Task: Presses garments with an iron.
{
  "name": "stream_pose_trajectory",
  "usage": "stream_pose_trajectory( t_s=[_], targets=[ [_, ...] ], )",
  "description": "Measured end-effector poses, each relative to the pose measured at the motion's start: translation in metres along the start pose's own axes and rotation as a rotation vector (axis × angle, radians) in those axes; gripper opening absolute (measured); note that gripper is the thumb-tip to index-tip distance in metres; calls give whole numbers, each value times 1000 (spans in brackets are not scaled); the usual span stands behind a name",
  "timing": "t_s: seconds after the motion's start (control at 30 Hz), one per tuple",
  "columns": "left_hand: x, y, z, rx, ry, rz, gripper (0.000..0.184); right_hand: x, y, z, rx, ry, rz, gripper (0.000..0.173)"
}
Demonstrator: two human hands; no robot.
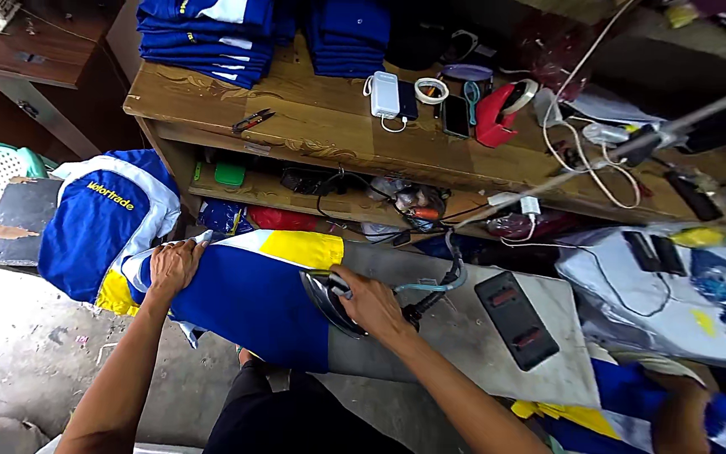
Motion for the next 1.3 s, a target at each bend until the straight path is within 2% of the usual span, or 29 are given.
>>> stream_pose_trajectory(
  t_s=[0.07, 0.13, 0.3, 0.37, 0.43, 0.5, 0.6, 0.7, 0.73, 0.8, 0.87, 0.97, 1.07, 1.1, 1.17, 1.3],
  targets=[
    [1, -1, 0, -10, 2, 5, 78, -11, 11, 3, -20, -38, -102, 51],
    [1, -1, 1, -15, 23, -3, 77, -13, 28, 4, -13, -51, -117, 52],
    [-1, -3, 1, -5, 41, 3, 76, -2, 105, 5, 16, -39, -207, 54],
    [2, -3, 5, 47, 140, 17, 72, 4, 144, 6, 7, -4, -259, 54],
    [7, 16, 19, 91, 336, -30, 63, 9, 182, 10, -30, 28, -317, 52],
    [10, 64, 31, 127, 439, -130, 55, 13, 217, 12, -52, 58, -367, 51],
    [12, 181, 23, 164, 416, -378, 40, 12, 254, 17, -90, 50, -417, 62],
    [24, 304, -10, 136, 217, -695, 35, 12, 260, 38, -104, 214, -280, 87],
    [26, 331, -21, 93, 125, -747, 38, 13, 252, 49, -105, 322, -184, 86],
    [22, 357, -38, -10, -63, -722, 41, 16, 226, 72, -174, 476, -35, 68],
    [16, 365, -40, -105, -58, -693, 25, 16, 201, 75, -322, 484, 47, 47],
    [12, 368, -41, -143, -18, -654, 24, 4, 172, 38, -621, 254, 56, 33],
    [24, 380, -24, -4, 131, -661, 16, -8, 159, -18, -1042, -94, -132, 30],
    [30, 384, -11, 93, 205, -659, 14, -11, 158, -34, -1196, -174, -235, 32],
    [37, 392, 20, 374, 228, -635, 16, -10, 154, -61, -1405, -311, -420, 42],
    [16, 388, 87, 887, 154, -495, 25, 2, 139, -93, -1501, -566, -538, 53]
  ],
)
Point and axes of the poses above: each hand's wrist, its own x-axis away from the middle knuckle, its own z-axis out of the back of the hand, y = z × x, the point moved 9 cm from there along -x, towards the middle knuckle, and after that the axes turned 12 degrees about -z, right-handed, at the moved point
